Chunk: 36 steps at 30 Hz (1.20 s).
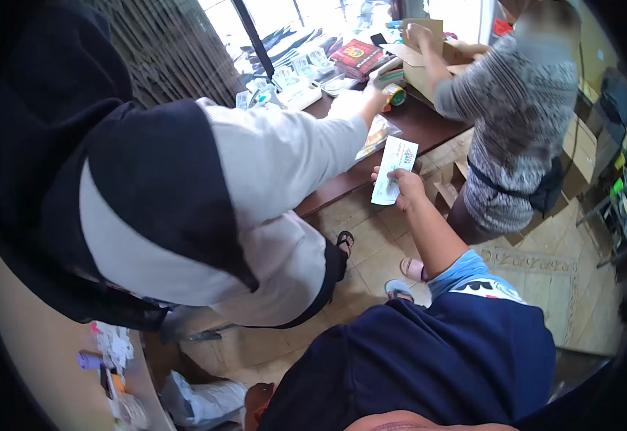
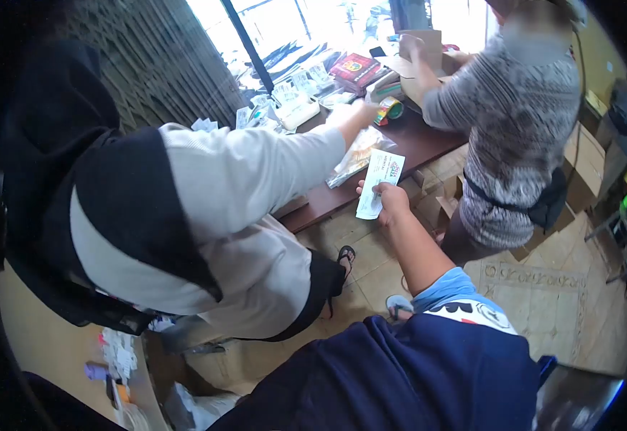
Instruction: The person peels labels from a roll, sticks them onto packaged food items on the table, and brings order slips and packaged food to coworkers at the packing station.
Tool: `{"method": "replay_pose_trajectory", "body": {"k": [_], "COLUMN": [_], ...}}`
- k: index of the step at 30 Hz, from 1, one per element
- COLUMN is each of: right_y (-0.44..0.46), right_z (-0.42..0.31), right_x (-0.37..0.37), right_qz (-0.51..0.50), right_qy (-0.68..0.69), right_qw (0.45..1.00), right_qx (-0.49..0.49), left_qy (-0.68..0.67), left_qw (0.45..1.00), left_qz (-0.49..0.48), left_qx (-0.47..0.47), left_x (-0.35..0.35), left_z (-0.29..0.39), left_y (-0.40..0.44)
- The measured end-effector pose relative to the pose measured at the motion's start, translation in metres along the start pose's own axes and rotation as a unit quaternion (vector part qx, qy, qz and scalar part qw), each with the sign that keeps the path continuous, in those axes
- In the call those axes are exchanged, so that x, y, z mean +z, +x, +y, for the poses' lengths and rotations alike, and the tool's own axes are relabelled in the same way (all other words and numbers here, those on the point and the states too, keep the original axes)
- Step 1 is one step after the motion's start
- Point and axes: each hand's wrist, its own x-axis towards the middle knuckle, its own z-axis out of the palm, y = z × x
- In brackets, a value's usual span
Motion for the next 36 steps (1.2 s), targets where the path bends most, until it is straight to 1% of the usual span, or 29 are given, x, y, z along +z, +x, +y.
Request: {"method": "replay_pose_trajectory", "body": {"k": [1,3,5,8,9,12,13,16,17,19,21,24,25,26,28,29,31,32,33,36], "right_y": [0.009,0.036,0.063,0.108,0.117,0.146,0.152,0.162,0.167,0.171,0.179,0.207,0.212,0.213,0.201,0.206,0.235,0.234,0.228,0.251], "right_z": [-0.004,-0.008,-0.013,-0.021,-0.024,-0.027,-0.029,-0.028,-0.027,-0.026,-0.021,-0.012,-0.013,-0.014,-0.026,-0.029,-0.024,-0.027,-0.032,-0.027], "right_x": [0.003,-0.003,-0.016,-0.035,-0.042,-0.050,-0.052,-0.043,-0.037,-0.028,-0.025,-0.029,-0.023,-0.019,0.012,0.013,0.005,0.011,0.019,0.031], "right_qz": [-0.012,-0.028,-0.038,-0.003,0.003,0.034,0.027,-0.032,-0.028,-0.014,0.007,0.029,0.045,0.075,0.129,0.124,0.074,0.049,0.053,0.004], "right_qy": [0.003,0.020,0.042,-0.008,0.005,-0.017,-0.014,-0.020,-0.005,-0.017,-0.031,-0.010,-0.022,-0.033,-0.054,-0.058,-0.059,-0.061,-0.099,-0.088], "right_qw": [1.000,0.999,0.997,0.996,0.997,0.999,0.999,0.999,0.999,0.999,0.999,0.999,0.999,0.996,0.987,0.989,0.994,0.996,0.993,0.996], "right_qx": [0.006,0.032,0.060,0.091,0.082,0.028,0.031,-0.039,-0.042,-0.037,-0.043,-0.020,-0.001,-0.024,-0.074,-0.050,-0.046,-0.045,-0.043,-0.033], "left_qy": [0.007,0.019,0.022,0.029,0.031,0.031,0.028,0.012,0.007,-0.004,-0.013,-0.024,-0.026,-0.032,-0.046,-0.050,-0.054,-0.058,-0.062,-0.057], "left_qw": [0.999,0.996,0.991,0.982,0.980,0.971,0.967,0.953,0.948,0.940,0.934,0.930,0.931,0.931,0.932,0.933,0.933,0.933,0.935,0.933], "left_qz": [-0.004,-0.008,-0.011,-0.013,-0.014,-0.017,-0.020,-0.029,-0.032,-0.037,-0.046,-0.052,-0.050,-0.051,-0.046,-0.046,-0.045,-0.044,-0.041,-0.041], "left_qx": [-0.032,-0.089,-0.133,-0.184,-0.196,-0.238,-0.252,-0.300,-0.316,-0.339,-0.355,-0.364,-0.361,-0.360,-0.355,-0.352,-0.353,-0.352,-0.347,-0.353], "left_x": [0.007,0.015,0.025,0.041,0.049,0.066,0.070,0.079,0.081,0.083,0.084,0.082,0.082,0.085,0.085,0.087,0.093,0.096,0.098,0.104], "left_z": [-0.012,-0.015,-0.006,0.005,0.007,0.008,0.009,0.015,0.015,0.014,0.006,-0.005,-0.006,-0.009,-0.013,-0.017,-0.024,-0.028,-0.030,-0.034], "left_y": [-0.006,-0.008,-0.003,0.000,0.002,-0.007,-0.013,-0.033,-0.039,-0.050,-0.059,-0.065,-0.066,-0.066,-0.061,-0.061,-0.059,-0.059,-0.054,-0.048]}}
